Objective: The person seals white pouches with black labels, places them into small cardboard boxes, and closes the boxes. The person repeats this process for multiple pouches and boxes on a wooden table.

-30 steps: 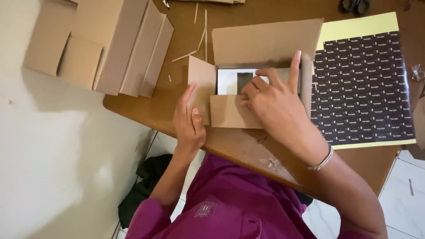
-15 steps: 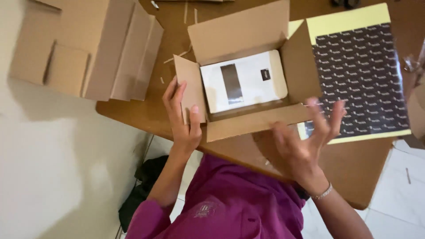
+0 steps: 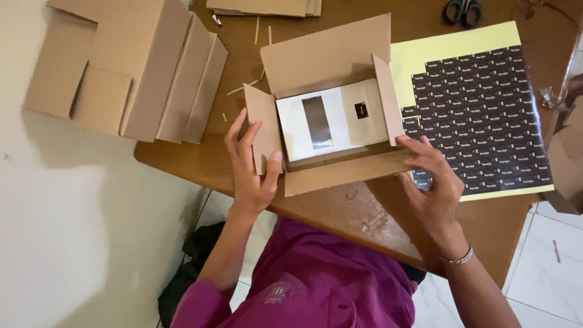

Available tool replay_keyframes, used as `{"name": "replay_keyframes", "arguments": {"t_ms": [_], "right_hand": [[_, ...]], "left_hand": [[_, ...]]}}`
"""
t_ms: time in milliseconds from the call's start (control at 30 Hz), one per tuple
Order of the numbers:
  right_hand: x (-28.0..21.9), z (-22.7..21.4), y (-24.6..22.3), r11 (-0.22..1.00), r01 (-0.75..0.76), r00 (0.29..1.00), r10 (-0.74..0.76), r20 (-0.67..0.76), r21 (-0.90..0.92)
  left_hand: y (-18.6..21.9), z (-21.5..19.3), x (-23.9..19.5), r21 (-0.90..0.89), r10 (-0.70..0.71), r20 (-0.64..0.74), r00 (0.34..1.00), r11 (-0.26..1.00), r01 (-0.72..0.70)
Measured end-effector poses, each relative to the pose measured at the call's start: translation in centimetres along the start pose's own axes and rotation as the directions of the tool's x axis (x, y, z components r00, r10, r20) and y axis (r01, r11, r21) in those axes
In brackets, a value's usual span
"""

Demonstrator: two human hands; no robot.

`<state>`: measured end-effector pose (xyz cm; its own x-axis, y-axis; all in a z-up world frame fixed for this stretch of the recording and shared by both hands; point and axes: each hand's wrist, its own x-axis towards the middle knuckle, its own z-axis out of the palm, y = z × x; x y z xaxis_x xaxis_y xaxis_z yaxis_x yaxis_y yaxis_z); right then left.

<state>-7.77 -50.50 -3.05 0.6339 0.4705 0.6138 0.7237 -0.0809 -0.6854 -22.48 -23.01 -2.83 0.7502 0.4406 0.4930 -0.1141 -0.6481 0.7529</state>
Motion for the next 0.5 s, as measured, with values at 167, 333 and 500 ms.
{"name": "replay_keyframes", "arguments": {"t_ms": [167,333,500], "right_hand": [[0.6,-0.8,0.1,0.998,-0.030,0.999,0.028,0.029,0.054],[-1.3,-1.4,3.7,0.994,0.000,0.998,-0.008,0.069,0.106],[-0.2,-1.4,1.1,0.995,0.013,0.997,-0.020,0.076,0.096]], "left_hand": [[-0.3,-0.3,-0.3,-0.032,0.060,0.035,0.998,0.998,-0.059],[-0.9,-0.6,-0.2,-0.084,0.146,0.156,0.977,0.987,-0.135],[0.8,-1.7,2.3,0.072,0.115,0.245,0.963,0.988,-0.136]]}}
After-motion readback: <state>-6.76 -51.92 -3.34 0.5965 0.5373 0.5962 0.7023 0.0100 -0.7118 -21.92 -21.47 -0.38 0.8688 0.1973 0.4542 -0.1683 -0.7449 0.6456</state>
